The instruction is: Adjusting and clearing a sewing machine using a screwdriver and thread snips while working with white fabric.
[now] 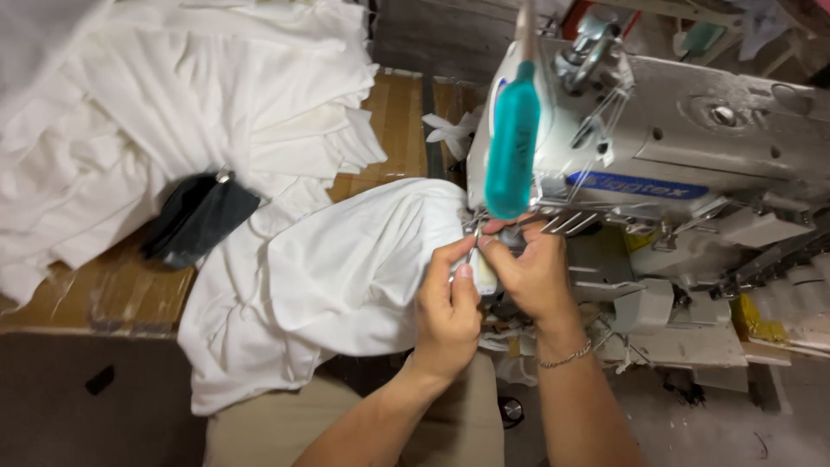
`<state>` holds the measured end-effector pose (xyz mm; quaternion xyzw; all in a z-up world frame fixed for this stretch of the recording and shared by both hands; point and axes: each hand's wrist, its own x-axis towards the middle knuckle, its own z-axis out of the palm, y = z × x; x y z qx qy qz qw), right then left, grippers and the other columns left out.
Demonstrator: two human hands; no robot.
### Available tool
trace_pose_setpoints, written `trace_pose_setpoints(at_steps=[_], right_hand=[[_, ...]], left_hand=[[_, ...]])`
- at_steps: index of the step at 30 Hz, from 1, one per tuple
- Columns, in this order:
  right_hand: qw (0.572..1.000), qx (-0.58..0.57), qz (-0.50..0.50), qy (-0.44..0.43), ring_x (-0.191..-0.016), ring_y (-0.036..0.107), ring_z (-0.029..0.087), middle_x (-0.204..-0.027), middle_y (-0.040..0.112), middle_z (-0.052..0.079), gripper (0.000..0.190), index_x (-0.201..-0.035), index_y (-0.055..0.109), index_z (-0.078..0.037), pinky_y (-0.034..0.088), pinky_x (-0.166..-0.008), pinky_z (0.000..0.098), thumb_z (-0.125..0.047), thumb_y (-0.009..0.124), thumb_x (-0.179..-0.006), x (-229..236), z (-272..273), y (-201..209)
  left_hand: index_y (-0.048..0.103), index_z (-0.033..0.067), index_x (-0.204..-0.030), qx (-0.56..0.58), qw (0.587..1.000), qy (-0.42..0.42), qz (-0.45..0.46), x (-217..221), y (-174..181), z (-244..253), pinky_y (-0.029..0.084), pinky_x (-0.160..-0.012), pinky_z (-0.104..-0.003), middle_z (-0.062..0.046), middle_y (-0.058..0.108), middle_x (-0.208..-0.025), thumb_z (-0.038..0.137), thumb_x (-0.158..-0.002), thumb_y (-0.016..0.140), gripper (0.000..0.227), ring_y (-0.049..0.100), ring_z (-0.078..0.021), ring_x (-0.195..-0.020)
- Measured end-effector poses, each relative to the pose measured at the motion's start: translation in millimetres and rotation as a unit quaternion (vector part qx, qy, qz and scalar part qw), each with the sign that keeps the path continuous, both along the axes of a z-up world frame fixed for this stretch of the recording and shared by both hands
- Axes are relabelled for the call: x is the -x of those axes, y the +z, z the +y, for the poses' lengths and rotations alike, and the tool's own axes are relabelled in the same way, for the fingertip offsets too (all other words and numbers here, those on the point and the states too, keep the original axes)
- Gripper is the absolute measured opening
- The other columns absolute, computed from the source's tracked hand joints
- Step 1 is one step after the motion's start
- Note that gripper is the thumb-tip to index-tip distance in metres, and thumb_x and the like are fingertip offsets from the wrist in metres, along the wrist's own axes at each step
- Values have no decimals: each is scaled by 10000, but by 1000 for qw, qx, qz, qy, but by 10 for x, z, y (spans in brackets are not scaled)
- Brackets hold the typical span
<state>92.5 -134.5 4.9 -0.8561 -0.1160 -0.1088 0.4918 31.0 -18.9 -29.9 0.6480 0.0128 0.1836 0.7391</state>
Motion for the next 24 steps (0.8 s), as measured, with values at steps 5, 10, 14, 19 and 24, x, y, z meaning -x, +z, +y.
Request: trace_pose_setpoints(at_steps=[5,10,14,19,24], right_hand=[[999,23,-7,-21,-741,631,207,-781,694,134,153,-919,769,-71,520,-726,338,-148,770,-787,-45,-59,-142],[998,37,-46,-27,-795,615,177,-863,704,120,130,-953,742,-77,516,-785,334,-126,762,-833,-82,-100,-249],[999,22,-39,-24,-811,619,140,-869,699,72,127,-965,729,-87,513,-789,298,-115,767,-847,-45,-77,-234],[998,0,-51,-26,-874,673,135,-914,726,94,123,-967,710,-67,537,-862,309,-59,761,-856,-32,-12,-201],[998,15,-40,-41,-839,679,120,-872,717,77,117,-976,734,-85,540,-817,294,-83,761,-863,-70,7,-200]], left_hand=[[598,47,-1370,129,991,-46,9,88,-3,-12,458,-360,-263,-70,517,-513,129,-1061,407,372,518,-181,-353],[438,24,-1440,226,956,-182,38,599,209,325,445,-335,-256,-37,429,-576,125,-1068,426,386,471,-143,-358],[629,153,-1248,-162,985,-27,45,423,97,1572,590,-558,-432,-170,731,-696,239,-1006,544,270,754,-322,-637],[773,323,-1084,-626,726,264,106,265,-166,3260,571,-734,-425,-26,666,-852,312,-954,766,130,722,-299,-810],[774,229,-1145,-609,761,206,89,13,-157,3475,546,-819,-458,-83,641,-919,233,-980,748,167,696,-350,-909]])
